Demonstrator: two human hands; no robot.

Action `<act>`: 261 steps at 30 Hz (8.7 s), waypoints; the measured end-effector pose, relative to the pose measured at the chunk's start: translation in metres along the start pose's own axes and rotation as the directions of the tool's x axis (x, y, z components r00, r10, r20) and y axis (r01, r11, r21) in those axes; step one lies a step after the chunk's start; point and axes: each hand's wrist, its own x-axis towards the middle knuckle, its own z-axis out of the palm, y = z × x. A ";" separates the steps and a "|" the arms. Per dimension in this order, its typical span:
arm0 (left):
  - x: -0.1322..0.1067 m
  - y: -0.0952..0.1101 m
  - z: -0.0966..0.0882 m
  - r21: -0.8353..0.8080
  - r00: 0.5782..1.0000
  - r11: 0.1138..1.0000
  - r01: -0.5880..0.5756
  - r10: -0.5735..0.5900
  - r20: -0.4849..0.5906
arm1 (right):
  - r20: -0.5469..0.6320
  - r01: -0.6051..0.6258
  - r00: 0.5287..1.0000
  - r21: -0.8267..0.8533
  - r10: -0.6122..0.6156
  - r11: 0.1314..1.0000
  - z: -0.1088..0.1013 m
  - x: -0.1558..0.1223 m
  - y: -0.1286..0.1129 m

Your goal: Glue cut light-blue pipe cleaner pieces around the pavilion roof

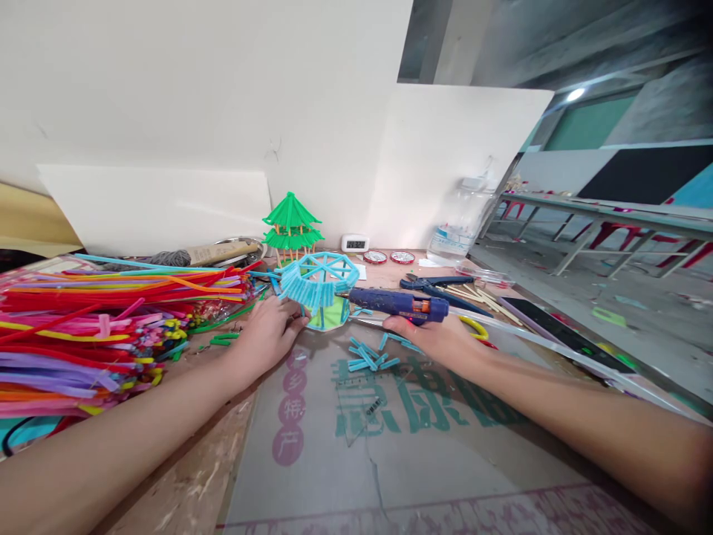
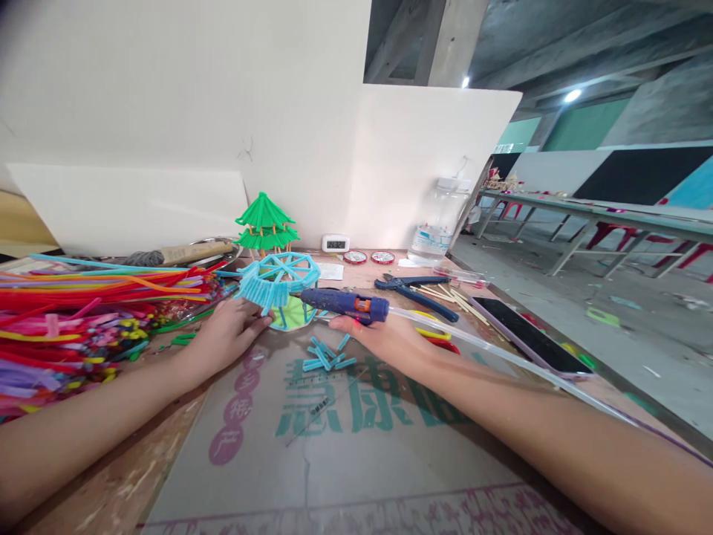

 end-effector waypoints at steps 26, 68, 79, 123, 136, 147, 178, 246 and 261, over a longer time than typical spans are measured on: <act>0.001 0.006 -0.002 0.000 1.000 1.000 0.026 -0.026 -0.005 | 0.092 -0.211 0.972 -0.078 0.218 0.974 -0.047 0.106 0.037; 0.001 0.007 -0.002 -0.001 1.000 1.000 0.021 -0.021 -0.012 | 0.487 0.221 0.873 -0.367 -0.016 0.904 0.003 -0.003 -0.022; 0.001 0.007 0.000 -0.039 0.999 0.999 0.019 -0.020 -0.026 | 0.322 -0.064 0.946 0.087 0.033 0.994 0.002 0.015 -0.037; -0.001 0.011 -0.008 0.040 1.000 0.999 -0.006 0.006 0.014 | -0.246 0.185 0.964 0.353 -0.100 0.917 0.032 0.021 -0.021; 0.000 0.011 -0.006 0.027 1.000 0.999 -0.017 0.017 -0.009 | 0.036 0.429 0.903 -0.057 -0.427 0.902 0.017 0.032 -0.030; 0.000 0.011 -0.006 0.040 1.000 0.999 -0.019 0.019 0.002 | 0.071 0.423 0.905 -0.042 -0.419 0.905 0.017 0.032 -0.028; 0.000 0.010 -0.005 0.007 1.000 1.000 -0.024 0.024 -0.005 | -0.006 -0.124 0.987 0.628 0.163 0.769 0.054 0.025 -0.020; 0.000 0.008 -0.004 0.052 0.999 0.998 -0.043 0.042 0.018 | 0.211 -0.326 0.942 0.754 0.260 0.570 0.060 0.028 -0.020; 0.000 0.004 -0.001 -0.031 0.999 0.999 -0.028 0.027 -0.016 | -0.124 0.476 0.829 -0.355 -0.546 0.804 0.021 0.034 -0.009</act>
